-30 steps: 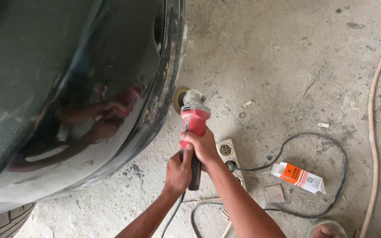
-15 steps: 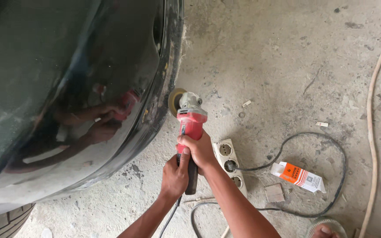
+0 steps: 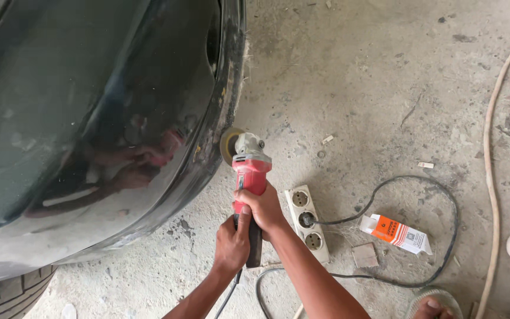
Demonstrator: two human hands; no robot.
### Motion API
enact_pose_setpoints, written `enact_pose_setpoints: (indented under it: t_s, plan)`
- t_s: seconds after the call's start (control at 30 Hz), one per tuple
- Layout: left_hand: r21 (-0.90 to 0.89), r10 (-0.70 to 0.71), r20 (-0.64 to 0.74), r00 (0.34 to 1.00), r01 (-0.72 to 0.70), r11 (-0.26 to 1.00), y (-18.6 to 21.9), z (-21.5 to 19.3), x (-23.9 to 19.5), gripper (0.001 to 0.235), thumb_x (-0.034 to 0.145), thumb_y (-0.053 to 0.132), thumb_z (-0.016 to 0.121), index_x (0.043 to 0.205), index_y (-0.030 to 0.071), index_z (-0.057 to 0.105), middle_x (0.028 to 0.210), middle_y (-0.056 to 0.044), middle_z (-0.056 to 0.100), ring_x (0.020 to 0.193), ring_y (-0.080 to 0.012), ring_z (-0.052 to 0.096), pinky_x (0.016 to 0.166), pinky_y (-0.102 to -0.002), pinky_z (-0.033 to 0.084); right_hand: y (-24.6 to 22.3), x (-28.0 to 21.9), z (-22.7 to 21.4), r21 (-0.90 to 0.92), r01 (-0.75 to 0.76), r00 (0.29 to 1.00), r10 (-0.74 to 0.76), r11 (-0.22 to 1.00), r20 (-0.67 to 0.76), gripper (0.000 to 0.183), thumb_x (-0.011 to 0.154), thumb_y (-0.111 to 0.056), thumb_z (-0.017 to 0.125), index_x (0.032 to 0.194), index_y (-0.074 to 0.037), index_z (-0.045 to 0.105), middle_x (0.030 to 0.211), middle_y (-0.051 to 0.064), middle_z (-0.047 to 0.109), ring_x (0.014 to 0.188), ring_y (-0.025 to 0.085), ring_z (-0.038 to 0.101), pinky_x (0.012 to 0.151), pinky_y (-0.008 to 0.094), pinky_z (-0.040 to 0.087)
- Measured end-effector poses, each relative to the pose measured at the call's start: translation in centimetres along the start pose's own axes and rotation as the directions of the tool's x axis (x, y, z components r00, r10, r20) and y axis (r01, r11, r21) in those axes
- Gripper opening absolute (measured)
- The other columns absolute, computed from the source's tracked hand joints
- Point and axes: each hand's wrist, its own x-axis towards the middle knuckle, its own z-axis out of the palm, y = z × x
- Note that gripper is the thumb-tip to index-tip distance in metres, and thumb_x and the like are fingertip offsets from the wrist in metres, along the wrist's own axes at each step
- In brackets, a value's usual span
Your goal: The person uses a red angle grinder with a sanding disc to sand the lower edge of a black car bumper. The person moves the tool along the bumper's curve, generating dust as they work.
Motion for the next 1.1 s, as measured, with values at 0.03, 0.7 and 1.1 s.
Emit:
enact_pose_setpoints:
  t_s: [0.03,0.7,1.1]
  plan:
    - [0.002,0.002,0.0,1.0,-0.002,1.0,0.0,0.2,-0.4,0.06,0.088,0.062,0.043,0.068,0.007,0.054,0.062,-0.005,0.052,0.058,-0.0167,0.046,0.053,-0.035,0.036,0.1,-0.4,-0.2,0.002,0.002,1.0,-0.002,1.0,0.0,0.013,0.072,0.001,0.068,0.075,-0.004,0.056,0.062,0.007,0.052,0.055,0.018,0.051,0.05,0.031,0.045]
    - [-0.02,0.011,0.063,0.998,-0.01,1.0,1.0,0.0,2.1,0.061,0.091,0.06,0.041,0.065,0.006,0.053,0.058,-0.006,0.05,0.055,-0.0166,0.045,0.05,-0.035,0.035,-1.2,1.3,0.3,-0.09,0.007,0.99,-0.02,0.996,-0.136,0.017,0.07,-0.003,0.07,0.076,-0.006,0.054,0.063,0.006,0.054,0.057,0.017,0.052,0.053,0.032,0.045]
    - [-0.001,-0.027,0.065,0.998,0.027,1.0,-0.2,0.0,2.5,0.07,0.091,0.067,0.047,0.074,0.002,0.066,0.065,-0.017,0.066,0.074,-0.0311,0.068,0.074,-0.044,0.052,3.2,3.9,-1.4,-0.134,0.024,0.98,-0.05,0.991,-0.193,0.035,0.064,-0.014,0.08,0.091,-0.002,0.062,0.073,0.014,0.06,0.067,0.025,0.068,0.06,0.036,0.053]
